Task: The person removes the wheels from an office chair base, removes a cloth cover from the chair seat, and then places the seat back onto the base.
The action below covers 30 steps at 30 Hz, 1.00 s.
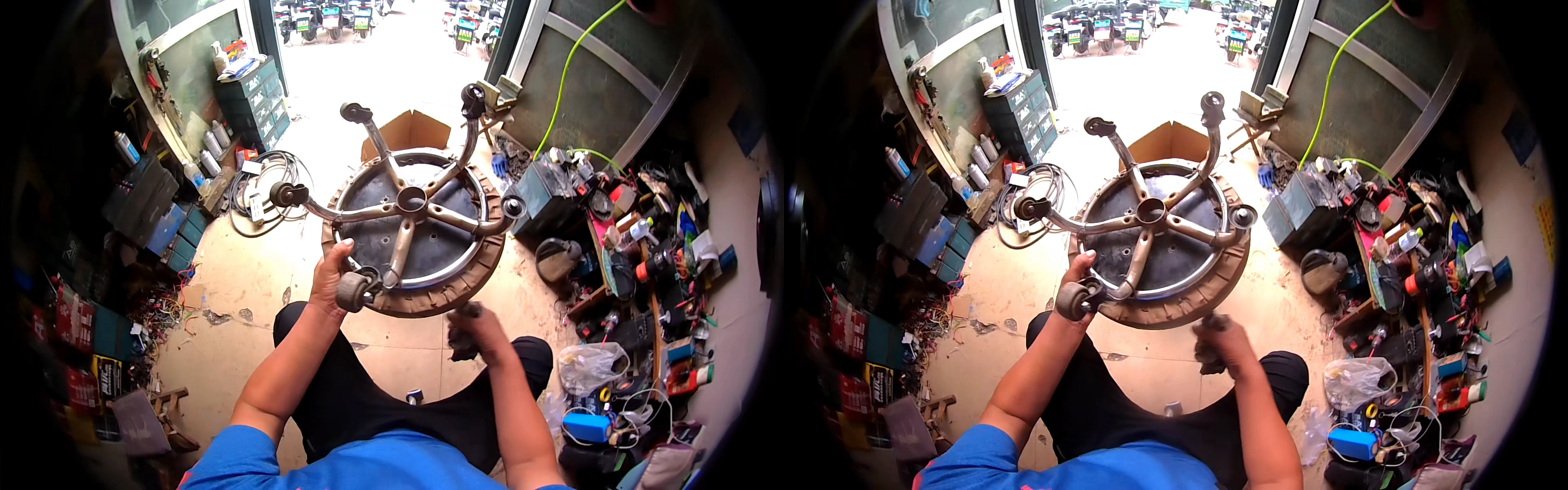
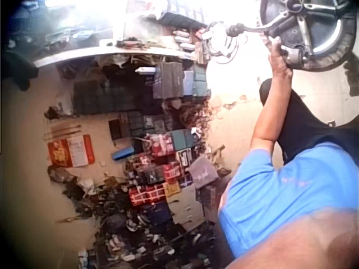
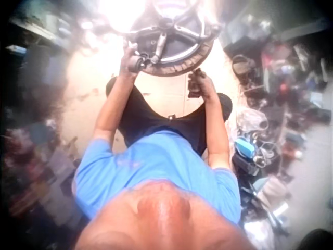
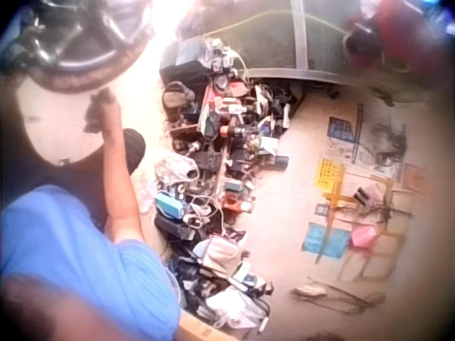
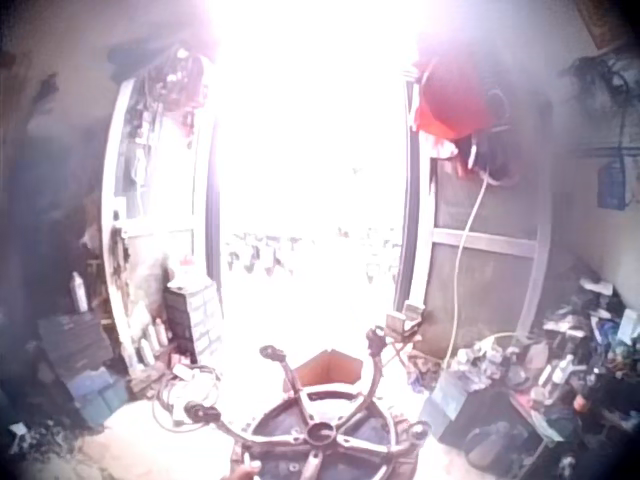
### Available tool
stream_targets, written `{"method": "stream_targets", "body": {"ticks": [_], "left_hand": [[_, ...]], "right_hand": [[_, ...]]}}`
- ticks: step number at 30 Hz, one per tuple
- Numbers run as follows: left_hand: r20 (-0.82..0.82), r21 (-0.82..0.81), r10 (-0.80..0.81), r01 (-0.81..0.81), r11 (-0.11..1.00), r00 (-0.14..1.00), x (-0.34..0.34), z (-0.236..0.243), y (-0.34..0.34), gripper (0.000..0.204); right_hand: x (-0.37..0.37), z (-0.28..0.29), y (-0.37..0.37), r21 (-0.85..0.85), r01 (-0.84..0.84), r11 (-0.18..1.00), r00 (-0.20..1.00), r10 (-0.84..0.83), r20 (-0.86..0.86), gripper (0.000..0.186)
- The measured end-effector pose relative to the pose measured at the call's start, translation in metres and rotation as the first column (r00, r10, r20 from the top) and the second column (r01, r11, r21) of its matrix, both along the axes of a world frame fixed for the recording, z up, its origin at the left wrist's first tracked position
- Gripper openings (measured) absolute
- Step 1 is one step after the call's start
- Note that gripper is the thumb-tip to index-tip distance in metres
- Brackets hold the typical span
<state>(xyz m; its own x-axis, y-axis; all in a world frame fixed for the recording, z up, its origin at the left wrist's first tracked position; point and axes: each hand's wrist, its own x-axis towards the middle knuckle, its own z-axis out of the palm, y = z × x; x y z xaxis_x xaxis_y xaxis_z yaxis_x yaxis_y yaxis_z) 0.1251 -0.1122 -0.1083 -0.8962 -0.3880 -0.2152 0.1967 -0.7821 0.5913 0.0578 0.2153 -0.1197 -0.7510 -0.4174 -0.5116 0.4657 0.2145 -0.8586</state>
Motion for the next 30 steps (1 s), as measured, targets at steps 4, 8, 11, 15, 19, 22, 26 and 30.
{"method": "stream_targets", "body": {"ticks": [4, 8, 11, 15, 19, 22, 26, 30], "left_hand": [[-0.067, 0.037, -0.014, 0.017, 0.999, 0.998, 0.01, 0.008, -0.002, 0.046], [-0.093, 0.038, -0.043, 0.047, 0.998, 0.995, 0.018, 0.016, 0.0, 0.048], [-0.121, 0.059, -0.06, 0.068, 0.996, 0.991, 0.017, 0.022, 0.008, 0.047], [-0.162, 0.05, -0.18, 0.191, 0.98, 0.97, 0.022, 0.04, 0.005, 0.051], [-0.221, 0.019, -0.159, 0.168, 0.986, 0.962, 0.02, 0.052, 0.026, 0.059], [-0.172, -0.031, -0.218, 0.216, 0.976, 0.961, 0.019, 0.041, 0.022, 0.064], [-0.115, -0.084, -0.259, 0.25, 0.964, 0.959, 0.016, 0.024, 0.022, 0.061], [0.072, -0.221, -0.226, 0.237, 0.946, 0.971, 0.037, 0.059, 0.042, 0.059]], "right_hand": [[-0.02, 0.048, 0.024, -0.458, 0.289, 0.841, 0.954, -0.212, 0.212, 0.063], [-0.034, 0.101, 0.017, -0.516, 0.271, 0.813, 0.956, -0.292, 0.042, 0.044], [-0.044, 0.131, 0.019, -0.503, 0.281, 0.817, 0.901, -0.405, -0.155, 0.036], [-0.051, 0.143, 0.016, -0.485, 0.312, 0.817, 0.824, -0.487, -0.29, 0.013], [-0.04, 0.139, 0.049, -0.461, 0.235, 0.856, 0.903, -0.368, -0.222, 0.023], [-0.044, 0.152, 0.065, -0.467, 0.152, 0.871, 0.946, -0.265, -0.188, 0.043], [-0.066, 0.122, 0.063, -0.418, 0.149, 0.896, 0.952, -0.245, -0.184, 0.049], [-0.068, 0.11, 0.087, -0.347, 0.062, 0.936, 0.996, -0.083, -0.044, 0.045]]}}
